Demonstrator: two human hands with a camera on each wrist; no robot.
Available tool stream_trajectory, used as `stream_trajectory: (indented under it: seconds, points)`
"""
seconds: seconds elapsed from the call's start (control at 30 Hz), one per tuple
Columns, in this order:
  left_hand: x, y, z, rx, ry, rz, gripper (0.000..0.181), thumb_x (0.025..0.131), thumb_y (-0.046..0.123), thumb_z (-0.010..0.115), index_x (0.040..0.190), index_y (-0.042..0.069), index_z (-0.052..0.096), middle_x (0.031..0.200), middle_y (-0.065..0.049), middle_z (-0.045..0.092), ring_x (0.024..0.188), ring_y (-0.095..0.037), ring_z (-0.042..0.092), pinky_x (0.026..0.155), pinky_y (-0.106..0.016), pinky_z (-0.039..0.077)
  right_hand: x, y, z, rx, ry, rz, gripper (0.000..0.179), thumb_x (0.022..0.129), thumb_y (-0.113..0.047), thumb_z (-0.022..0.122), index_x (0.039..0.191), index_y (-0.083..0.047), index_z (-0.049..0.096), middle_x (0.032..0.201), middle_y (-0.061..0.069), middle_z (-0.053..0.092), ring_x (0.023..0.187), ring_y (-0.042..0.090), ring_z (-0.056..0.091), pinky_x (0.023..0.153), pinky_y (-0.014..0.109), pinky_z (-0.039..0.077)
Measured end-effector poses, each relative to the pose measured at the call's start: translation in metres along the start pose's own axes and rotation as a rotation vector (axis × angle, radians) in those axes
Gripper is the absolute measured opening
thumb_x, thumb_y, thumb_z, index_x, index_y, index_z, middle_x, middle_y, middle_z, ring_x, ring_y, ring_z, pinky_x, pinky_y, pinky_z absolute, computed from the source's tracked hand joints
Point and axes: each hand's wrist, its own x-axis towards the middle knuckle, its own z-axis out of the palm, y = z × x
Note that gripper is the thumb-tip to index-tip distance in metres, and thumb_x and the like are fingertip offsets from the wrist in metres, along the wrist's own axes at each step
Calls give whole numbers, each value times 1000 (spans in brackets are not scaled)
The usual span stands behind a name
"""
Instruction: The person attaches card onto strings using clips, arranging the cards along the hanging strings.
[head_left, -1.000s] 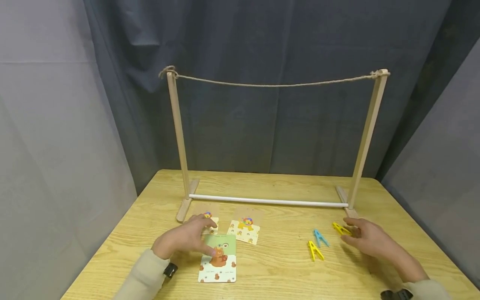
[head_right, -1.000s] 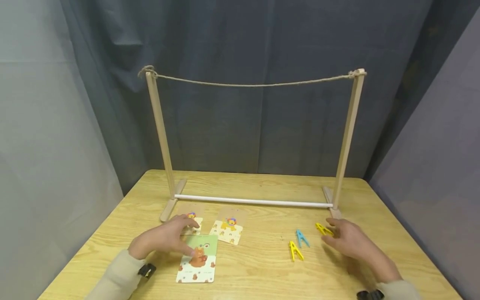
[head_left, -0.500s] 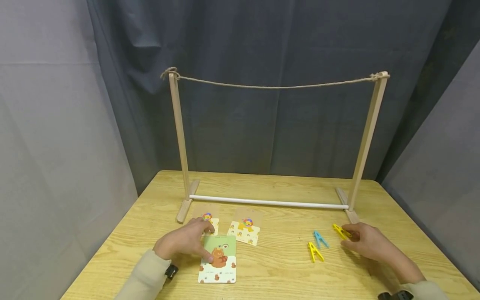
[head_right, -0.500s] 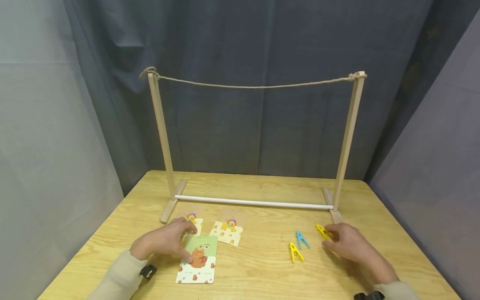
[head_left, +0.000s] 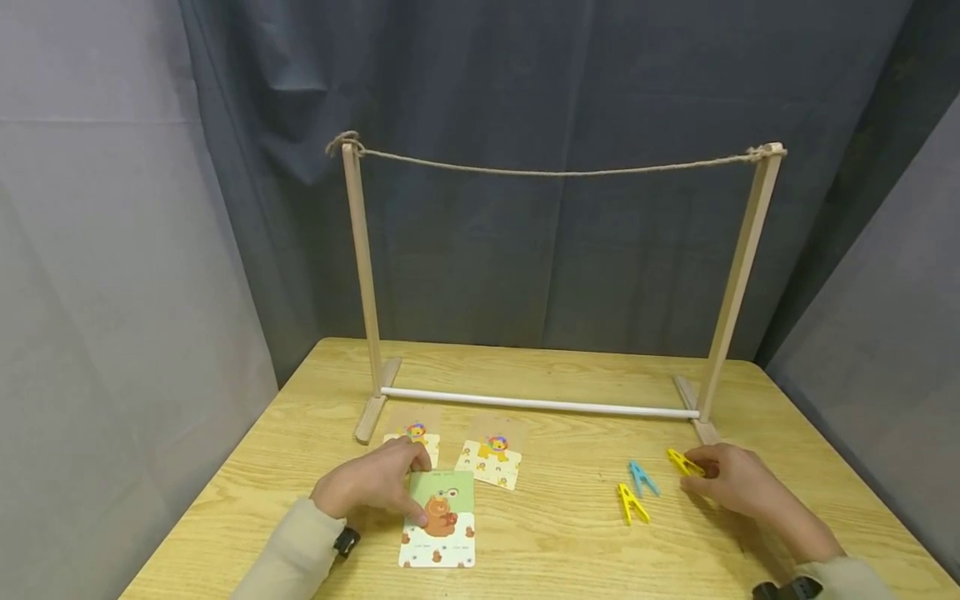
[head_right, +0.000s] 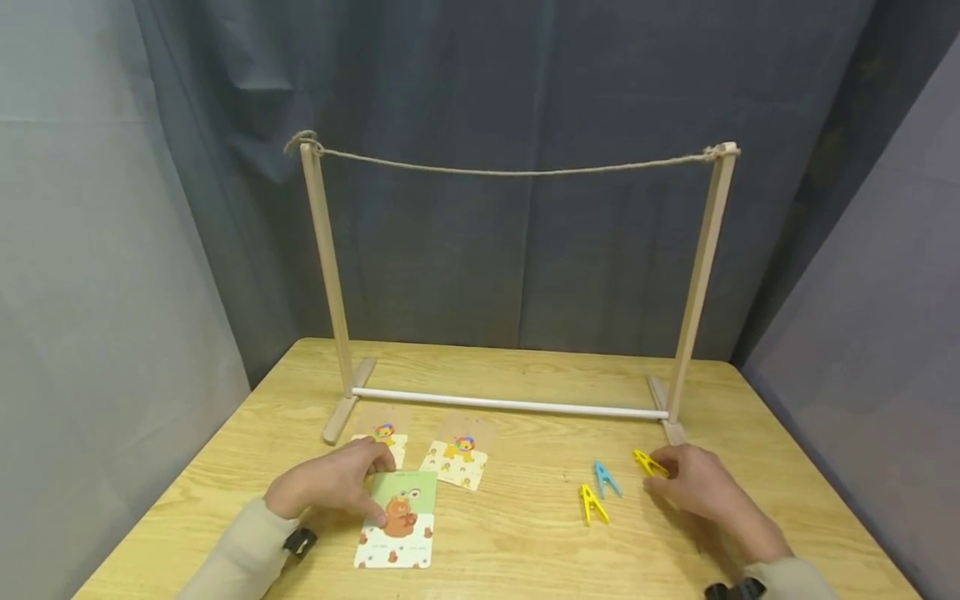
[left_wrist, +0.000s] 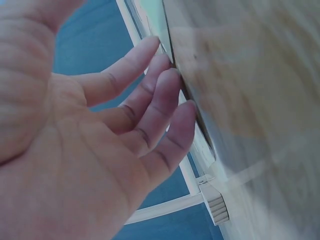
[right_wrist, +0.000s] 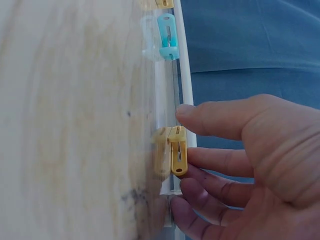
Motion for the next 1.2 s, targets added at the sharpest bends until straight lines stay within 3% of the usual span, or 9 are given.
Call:
stream_trajectory:
  seconds: [0.57, 0.9, 1.07, 1.2]
  points:
    - [3, -5, 0, -19, 16, 40, 56, 72, 27, 97, 113, 7, 66, 107, -3, 58, 99, -20, 53, 87, -33, 48, 4, -2, -1, 5, -1, 18, 37, 84, -26, 86, 109, 0, 75, 87, -1, 68, 76, 14, 56, 65, 34, 47]
    - [3, -7, -2, -40, 28, 33, 56, 75, 23, 95, 115, 6, 61, 112, -7, 59, 104, -23, 56, 90, -39, 49, 5, 0, 0, -5, -9, 33, 40, 86, -28, 84, 111, 1, 74, 94, 4, 73, 82, 18, 64, 71, 39, 53]
    - [5, -10, -3, -80, 35, 44, 55, 76, 21, 94, 115, 7, 58, 108, -5, 62, 94, -20, 57, 81, -34, 49, 4, 0, -5, -4, -4, 26, 43, 90, -29, 81, 115, 5, 71, 99, 11, 73, 90, 26, 67, 76, 47, 56]
    - [5, -11, -3, -134, 30, 46, 55, 78, 17, 92, 117, 6, 55, 109, -7, 62, 80, -14, 58, 70, -27, 50, 1, 0, -8, 7, 17, -5, 41, 96, -28, 75, 116, 7, 69, 95, 6, 68, 84, 20, 62, 70, 40, 53]
